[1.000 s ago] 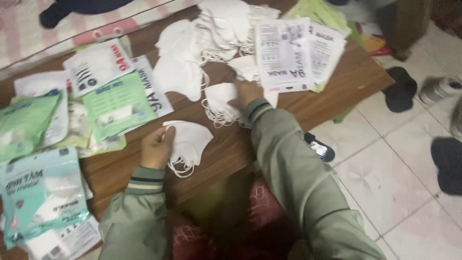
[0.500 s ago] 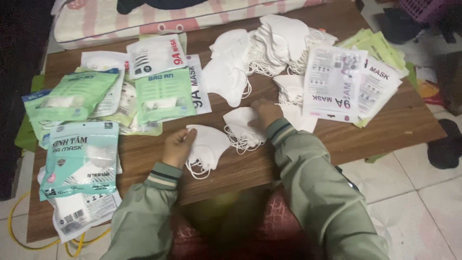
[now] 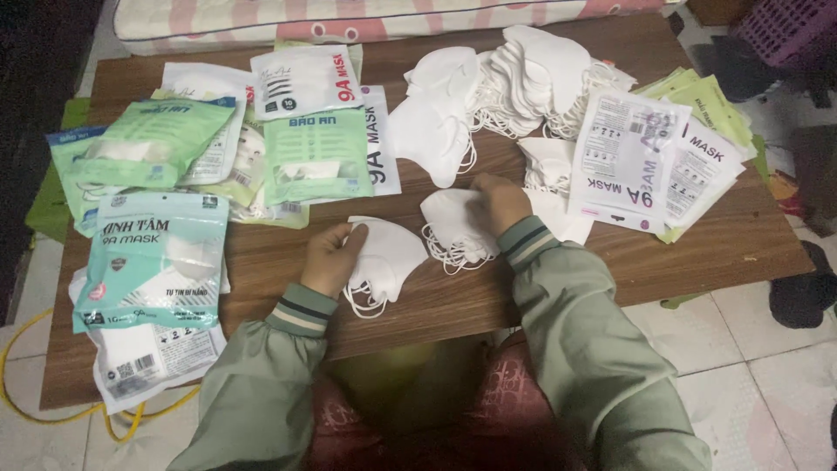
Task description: Folding and organizing face masks on a table for packaging.
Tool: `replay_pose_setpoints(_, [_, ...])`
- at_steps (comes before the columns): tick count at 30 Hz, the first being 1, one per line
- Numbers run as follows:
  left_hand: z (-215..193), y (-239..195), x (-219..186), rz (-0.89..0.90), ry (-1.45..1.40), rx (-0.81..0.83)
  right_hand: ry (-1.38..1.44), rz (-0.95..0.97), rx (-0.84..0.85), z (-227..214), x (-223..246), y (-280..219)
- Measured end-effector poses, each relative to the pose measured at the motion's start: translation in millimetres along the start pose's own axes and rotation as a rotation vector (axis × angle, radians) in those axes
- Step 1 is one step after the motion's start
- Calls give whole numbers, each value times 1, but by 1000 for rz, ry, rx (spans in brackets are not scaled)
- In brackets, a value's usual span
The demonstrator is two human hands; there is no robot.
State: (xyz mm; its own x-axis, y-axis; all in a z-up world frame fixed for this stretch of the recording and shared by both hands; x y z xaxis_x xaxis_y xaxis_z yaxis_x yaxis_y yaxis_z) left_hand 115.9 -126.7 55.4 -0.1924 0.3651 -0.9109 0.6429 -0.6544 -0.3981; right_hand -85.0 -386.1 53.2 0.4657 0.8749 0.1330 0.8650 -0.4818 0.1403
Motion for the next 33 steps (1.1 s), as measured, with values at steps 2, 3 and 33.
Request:
replay_pose_setpoints(2, [-5, 4, 1, 22, 16, -23, 306, -172, -432, -19, 2, -5])
replay_pose_setpoints(3, [-6, 1, -2, 17, 9, -29, 308, -180, -424, -31, 11, -5])
replay_pose_setpoints(33, [12, -10, -10, 104, -196, 94, 1649, 317, -239, 3, 112, -22])
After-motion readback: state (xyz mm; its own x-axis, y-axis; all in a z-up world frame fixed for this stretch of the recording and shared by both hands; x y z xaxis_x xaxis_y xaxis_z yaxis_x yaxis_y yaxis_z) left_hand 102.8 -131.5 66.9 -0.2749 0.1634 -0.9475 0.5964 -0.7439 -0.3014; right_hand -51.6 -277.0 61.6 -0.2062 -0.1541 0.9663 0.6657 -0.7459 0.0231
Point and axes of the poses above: each hand's wrist, its own y-axis towards the middle knuckle, its own z-axis out of the palm, x = y × z, the point moved 7 cm from there along y, towards the middle knuckle, and after that the axes turned 15 degrees about -z, right-handed, at the moved point
